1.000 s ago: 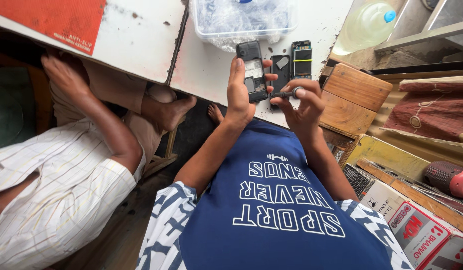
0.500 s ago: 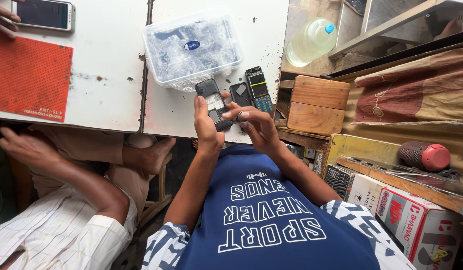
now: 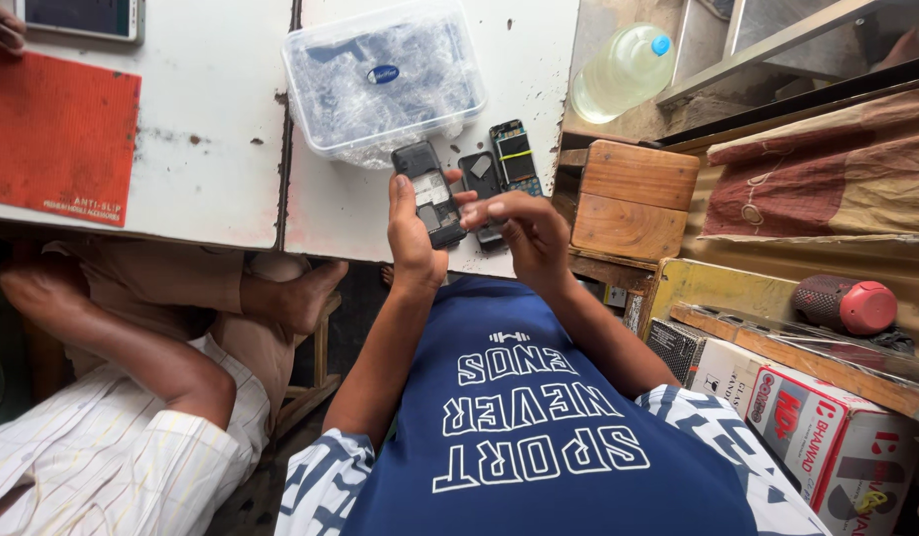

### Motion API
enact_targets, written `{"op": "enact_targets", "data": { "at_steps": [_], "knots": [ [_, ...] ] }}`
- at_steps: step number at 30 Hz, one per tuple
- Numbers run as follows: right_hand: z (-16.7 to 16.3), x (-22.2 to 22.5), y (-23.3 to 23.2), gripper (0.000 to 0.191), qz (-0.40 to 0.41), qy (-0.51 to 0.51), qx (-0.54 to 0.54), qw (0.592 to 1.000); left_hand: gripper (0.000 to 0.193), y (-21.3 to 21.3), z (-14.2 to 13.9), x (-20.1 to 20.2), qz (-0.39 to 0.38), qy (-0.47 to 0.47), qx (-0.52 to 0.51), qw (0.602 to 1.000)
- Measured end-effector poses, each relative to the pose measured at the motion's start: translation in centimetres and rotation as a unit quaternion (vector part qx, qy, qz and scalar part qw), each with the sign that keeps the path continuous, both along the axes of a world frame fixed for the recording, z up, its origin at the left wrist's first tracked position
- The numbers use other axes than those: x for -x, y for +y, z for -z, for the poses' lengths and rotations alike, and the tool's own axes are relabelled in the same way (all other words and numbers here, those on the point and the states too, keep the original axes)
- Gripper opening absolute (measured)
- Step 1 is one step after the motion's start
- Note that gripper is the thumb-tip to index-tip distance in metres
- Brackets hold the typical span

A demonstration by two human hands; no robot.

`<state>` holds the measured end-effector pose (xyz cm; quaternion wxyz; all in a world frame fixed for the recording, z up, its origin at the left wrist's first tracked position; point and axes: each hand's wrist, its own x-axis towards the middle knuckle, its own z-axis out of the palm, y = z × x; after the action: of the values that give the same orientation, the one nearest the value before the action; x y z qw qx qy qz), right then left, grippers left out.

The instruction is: The person disassembles a mobile phone using a screwdriver and a plastic pry tool. They remove the back cover, unscrew internal components, and separate the screen assembly from the chassis. The person handles the phone parts and tools on a cluttered workbench.

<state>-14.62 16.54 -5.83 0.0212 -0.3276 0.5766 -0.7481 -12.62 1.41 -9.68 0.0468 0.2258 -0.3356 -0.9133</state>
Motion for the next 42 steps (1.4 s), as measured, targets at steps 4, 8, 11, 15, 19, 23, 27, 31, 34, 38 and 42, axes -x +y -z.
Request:
{"op": "enact_targets", "data": {
  "at_steps": [4, 8, 11, 15, 19, 23, 27, 31, 34, 38, 42],
  "knots": [
    [0.1, 0.0, -0.2, 0.025, 0.047, -0.014, 0.022, 0.999, 0.041, -0.1, 0.3, 0.2, -0.001, -0.005, -0.009, 1.000],
    [-0.7, 0.4, -0.5, 0.016, -0.008, -0.005, 0.033, 0.999, 0.040, -0.1, 0.5, 0.3, -0.010, 0.015, -0.031, 0.999],
    [-1.2, 0.6, -0.7, 0.020, 0.001, -0.001, 0.021, 1.000, 0.040, -0.1, 0.5, 0.3, -0.001, 0.012, -0.034, 0.999],
    [-1.1, 0.8, -0.7, 0.017, -0.038, -0.054, 0.048, 0.997, 0.042, -0.1, 0.7, 0.1, 0.000, 0.012, -0.026, 1.000],
    [-0.2, 0.6, -0.4, 0.019, 0.038, -0.047, 0.008, 0.998, 0.042, 0.0, 0.9, 0.2, 0.002, 0.005, -0.033, 0.999],
    [0.4, 0.7, -0.2, 0.016, -0.028, -0.077, 0.069, 0.994, 0.041, 0.1, 1.0, 0.3, -0.001, 0.010, -0.054, 0.998],
    [0.5, 0.7, 0.0, 0.016, 0.010, -0.098, 0.076, 0.992, 0.042, 0.0, 0.9, 0.3, 0.004, 0.004, -0.042, 0.999],
    [0.7, 0.8, 0.1, 0.024, 0.020, -0.026, 0.046, 0.998, 0.043, -0.1, 0.8, 0.4, 0.003, 0.008, -0.040, 0.999],
    [1.2, 0.9, 0.2, 0.020, 0.034, -0.053, 0.082, 0.995, 0.043, -0.1, 0.7, 0.3, 0.006, 0.010, -0.037, 0.999],
    [1.7, 0.9, 0.7, 0.017, 0.027, -0.107, 0.098, 0.989, 0.043, -0.1, 0.6, 0.3, 0.006, 0.005, -0.027, 1.000],
    [1.7, 1.4, 1.1, 0.017, 0.050, -0.103, 0.108, 0.987, 0.042, -0.1, 0.9, 0.4, 0.003, 0.002, -0.022, 1.000]
  ]
}}
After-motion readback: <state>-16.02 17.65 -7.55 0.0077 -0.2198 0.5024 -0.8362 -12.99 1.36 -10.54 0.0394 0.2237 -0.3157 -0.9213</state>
